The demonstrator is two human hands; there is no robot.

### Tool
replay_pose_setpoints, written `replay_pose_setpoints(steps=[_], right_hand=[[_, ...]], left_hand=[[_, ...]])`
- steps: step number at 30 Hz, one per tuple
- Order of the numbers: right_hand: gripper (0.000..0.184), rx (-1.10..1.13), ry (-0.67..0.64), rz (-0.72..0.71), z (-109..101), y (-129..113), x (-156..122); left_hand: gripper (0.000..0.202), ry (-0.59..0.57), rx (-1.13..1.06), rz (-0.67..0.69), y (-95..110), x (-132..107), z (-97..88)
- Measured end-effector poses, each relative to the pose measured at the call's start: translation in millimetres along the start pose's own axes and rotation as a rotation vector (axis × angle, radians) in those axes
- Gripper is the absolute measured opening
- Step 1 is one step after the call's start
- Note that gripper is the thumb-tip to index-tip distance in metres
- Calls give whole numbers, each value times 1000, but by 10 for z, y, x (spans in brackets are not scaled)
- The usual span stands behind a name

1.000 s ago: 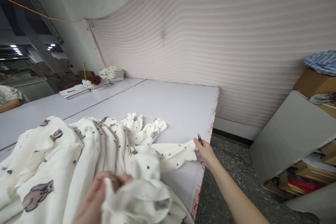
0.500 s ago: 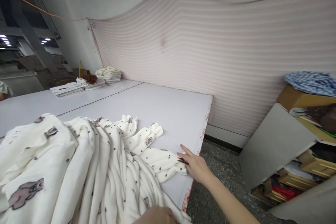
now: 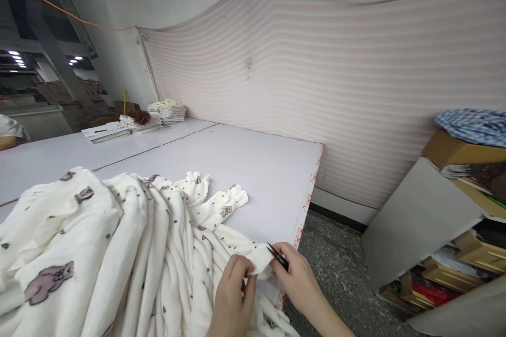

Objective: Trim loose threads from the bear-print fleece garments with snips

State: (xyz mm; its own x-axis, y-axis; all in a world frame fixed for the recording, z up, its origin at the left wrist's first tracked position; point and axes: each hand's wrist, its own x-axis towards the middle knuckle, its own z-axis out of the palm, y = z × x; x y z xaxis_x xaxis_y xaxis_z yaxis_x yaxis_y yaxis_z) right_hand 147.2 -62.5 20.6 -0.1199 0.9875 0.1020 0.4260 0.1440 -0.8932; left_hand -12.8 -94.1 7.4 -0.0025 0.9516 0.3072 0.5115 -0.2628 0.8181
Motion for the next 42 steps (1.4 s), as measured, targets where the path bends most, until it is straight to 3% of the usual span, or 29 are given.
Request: replay_pose_setpoints(steps=[2, 5, 11, 21, 32, 39, 42], right_hand=[[25, -147, 10, -52, -98, -71, -103], [30, -393, -80, -168, -166, -200, -261], [22, -637, -158, -177, -37, -339, -325], [24, -525, -154, -125, -75, -330, -291], [24, -548, -212, -137, -63, -428, -327], [21, -449, -120, -113, -58, -329, -341], [40, -315, -68, -126, -12, -245, -275]], left_hand=[[10, 43, -6, -22, -45, -11, -25], [2, 79, 38, -8, -118, -22, -23], [9, 67, 135, 192, -196, -70, 3], [17, 123, 179, 363, -181, -80, -47], [18, 192, 73, 404, -201, -125, -84], [20, 221, 44, 426, -151, -123, -107], [20, 228, 14, 428, -113, -129, -119]])
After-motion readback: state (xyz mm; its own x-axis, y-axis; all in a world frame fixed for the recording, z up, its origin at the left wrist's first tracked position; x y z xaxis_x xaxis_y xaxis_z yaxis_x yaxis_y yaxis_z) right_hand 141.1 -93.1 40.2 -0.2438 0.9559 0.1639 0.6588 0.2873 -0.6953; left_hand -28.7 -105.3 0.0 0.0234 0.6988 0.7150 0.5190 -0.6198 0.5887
